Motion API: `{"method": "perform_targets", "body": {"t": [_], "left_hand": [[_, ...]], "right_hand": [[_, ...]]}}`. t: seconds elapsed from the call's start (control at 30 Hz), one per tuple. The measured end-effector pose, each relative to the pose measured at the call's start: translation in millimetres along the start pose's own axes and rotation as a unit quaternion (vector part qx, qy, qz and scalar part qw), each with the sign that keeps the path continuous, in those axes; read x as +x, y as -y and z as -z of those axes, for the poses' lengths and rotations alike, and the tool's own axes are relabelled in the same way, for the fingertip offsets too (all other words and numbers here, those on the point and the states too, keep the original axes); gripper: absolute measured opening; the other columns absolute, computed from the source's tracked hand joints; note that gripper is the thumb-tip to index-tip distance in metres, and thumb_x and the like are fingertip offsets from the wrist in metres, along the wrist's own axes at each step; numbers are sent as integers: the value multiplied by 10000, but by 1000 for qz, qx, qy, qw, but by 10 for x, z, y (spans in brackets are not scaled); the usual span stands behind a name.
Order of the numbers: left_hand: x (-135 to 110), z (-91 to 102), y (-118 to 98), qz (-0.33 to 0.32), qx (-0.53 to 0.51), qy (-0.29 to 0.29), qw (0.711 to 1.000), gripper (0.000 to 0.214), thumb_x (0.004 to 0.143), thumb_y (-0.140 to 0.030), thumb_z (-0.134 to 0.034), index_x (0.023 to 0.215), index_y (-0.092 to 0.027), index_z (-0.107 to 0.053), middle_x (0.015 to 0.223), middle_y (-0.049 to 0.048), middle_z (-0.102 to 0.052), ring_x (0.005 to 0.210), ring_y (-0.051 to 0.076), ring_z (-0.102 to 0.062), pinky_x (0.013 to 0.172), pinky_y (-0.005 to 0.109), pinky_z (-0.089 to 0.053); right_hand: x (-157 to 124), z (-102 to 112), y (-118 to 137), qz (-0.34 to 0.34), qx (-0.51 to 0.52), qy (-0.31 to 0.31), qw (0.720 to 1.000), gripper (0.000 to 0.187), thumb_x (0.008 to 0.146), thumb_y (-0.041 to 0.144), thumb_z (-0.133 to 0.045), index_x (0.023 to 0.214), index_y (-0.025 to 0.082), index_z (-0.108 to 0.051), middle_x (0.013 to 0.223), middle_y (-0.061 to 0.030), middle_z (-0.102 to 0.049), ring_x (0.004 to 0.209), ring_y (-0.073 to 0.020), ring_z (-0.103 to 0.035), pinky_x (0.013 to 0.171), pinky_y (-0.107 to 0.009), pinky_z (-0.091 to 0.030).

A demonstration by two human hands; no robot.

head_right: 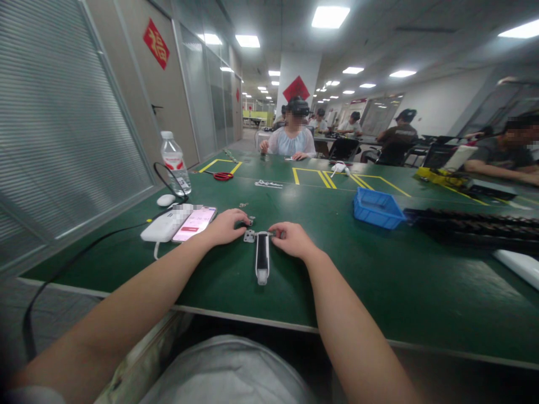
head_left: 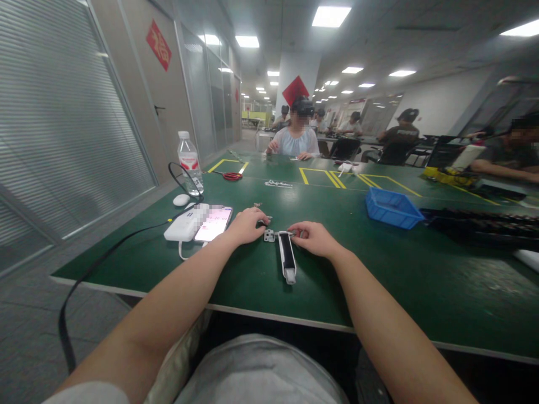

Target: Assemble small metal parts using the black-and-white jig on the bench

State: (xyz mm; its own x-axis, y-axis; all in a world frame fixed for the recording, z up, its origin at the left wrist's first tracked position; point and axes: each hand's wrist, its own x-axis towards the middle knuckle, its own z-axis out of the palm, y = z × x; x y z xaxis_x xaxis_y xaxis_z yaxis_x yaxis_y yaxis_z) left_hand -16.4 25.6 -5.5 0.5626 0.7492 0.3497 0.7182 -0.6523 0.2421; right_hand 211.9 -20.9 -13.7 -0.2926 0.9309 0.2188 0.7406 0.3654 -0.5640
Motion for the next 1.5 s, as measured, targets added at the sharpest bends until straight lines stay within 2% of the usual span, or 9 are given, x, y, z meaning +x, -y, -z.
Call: {"method": "perform_targets", "body": {"t": [0.13, 0.23, 0.37, 0.6, 0.87, 1.03, 1.23, 1.4, 1.5], "left_hand": [[14, -51, 55, -8, 7, 41, 999, 258, 777, -239, -510, 977, -228, -672, 1147, 44, -611, 1098, 215, -538, 970, 361, -408], [25, -78, 79, -6, 13, 69, 998, 346, 783, -153, -444, 1031, -241, -669, 1215, 36, -591, 1151, 212, -518, 998, 366, -388], [32, -84, 82, 9, 9, 71, 997, 427, 755, -78, -409, 1064, -237, -658, 1224, 12, -595, 1157, 185, -522, 1010, 333, -384], [20, -27, 32, 23, 17, 58, 998, 442, 794, -146, -424, 1199, -228, -581, 1216, 30, -596, 1129, 190, -533, 992, 331, -399], [9, -37, -5, 17, 54, 133, 989, 438, 862, -197, -350, 1257, -272, -524, 1383, 43, -436, 1258, 232, -409, 1023, 411, -349], [5, -38, -5, 9, 49, 112, 992, 428, 854, -175, -351, 1229, -241, -548, 1347, 53, -476, 1229, 215, -437, 1015, 382, -356], [-8, 19, -30, 16, 48, 68, 996, 391, 799, -164, -451, 1157, -245, -586, 1166, 40, -601, 1092, 196, -533, 948, 331, -402], [-11, 58, -66, 33, 55, 52, 997, 352, 799, -224, -497, 1140, -243, -581, 1076, 45, -634, 975, 201, -579, 822, 307, -443], [-20, 74, -87, 29, 65, 58, 996, 336, 809, -277, -503, 1133, -256, -586, 1059, 46, -631, 984, 208, -571, 824, 314, -431]], "right_hand": [[1, -1, 2, -1, 0, -2, 1000, 281, 712, 224, -576, 966, 162, -679, 721, -7, -609, 568, -89, -493, 588, -225, -425], [4, -2, -4, 0, -3, -1, 1000, 278, 710, 220, -572, 961, 167, -680, 730, -7, -611, 573, -88, -497, 593, -225, -426], [5, 0, -10, -3, -6, 0, 1000, 278, 709, 220, -572, 959, 169, -683, 734, -7, -616, 574, -87, -499, 596, -227, -422], [4, -1, 3, -2, -6, -1, 1000, 261, 716, 226, -574, 945, 167, -682, 722, -2, -611, 563, -80, -486, 586, -218, -412], [1, -4, 3, -7, 7, -1, 1000, 260, 714, 230, -574, 941, 160, -681, 720, -4, -603, 544, -76, -471, 571, -221, -409], [6, -10, -29, -3, -1, -2, 1000, 267, 717, 249, -574, 947, 168, -683, 732, -8, -607, 559, -82, -477, 578, -224, -411], [12, -19, -64, 2, -3, -5, 1000, 269, 720, 267, -577, 947, 172, -685, 732, -8, -609, 565, -83, -479, 572, -220, -406], [17, -11, -56, 2, -6, -2, 1000, 262, 720, 270, -577, 940, 178, -688, 723, -5, -609, 566, -84, -478, 577, -222, -404], [13, -4, -39, 2, -9, 0, 1000, 264, 724, 267, -572, 944, 176, -688, 725, -7, -609, 569, -85, -481, 581, -224, -405]]}}
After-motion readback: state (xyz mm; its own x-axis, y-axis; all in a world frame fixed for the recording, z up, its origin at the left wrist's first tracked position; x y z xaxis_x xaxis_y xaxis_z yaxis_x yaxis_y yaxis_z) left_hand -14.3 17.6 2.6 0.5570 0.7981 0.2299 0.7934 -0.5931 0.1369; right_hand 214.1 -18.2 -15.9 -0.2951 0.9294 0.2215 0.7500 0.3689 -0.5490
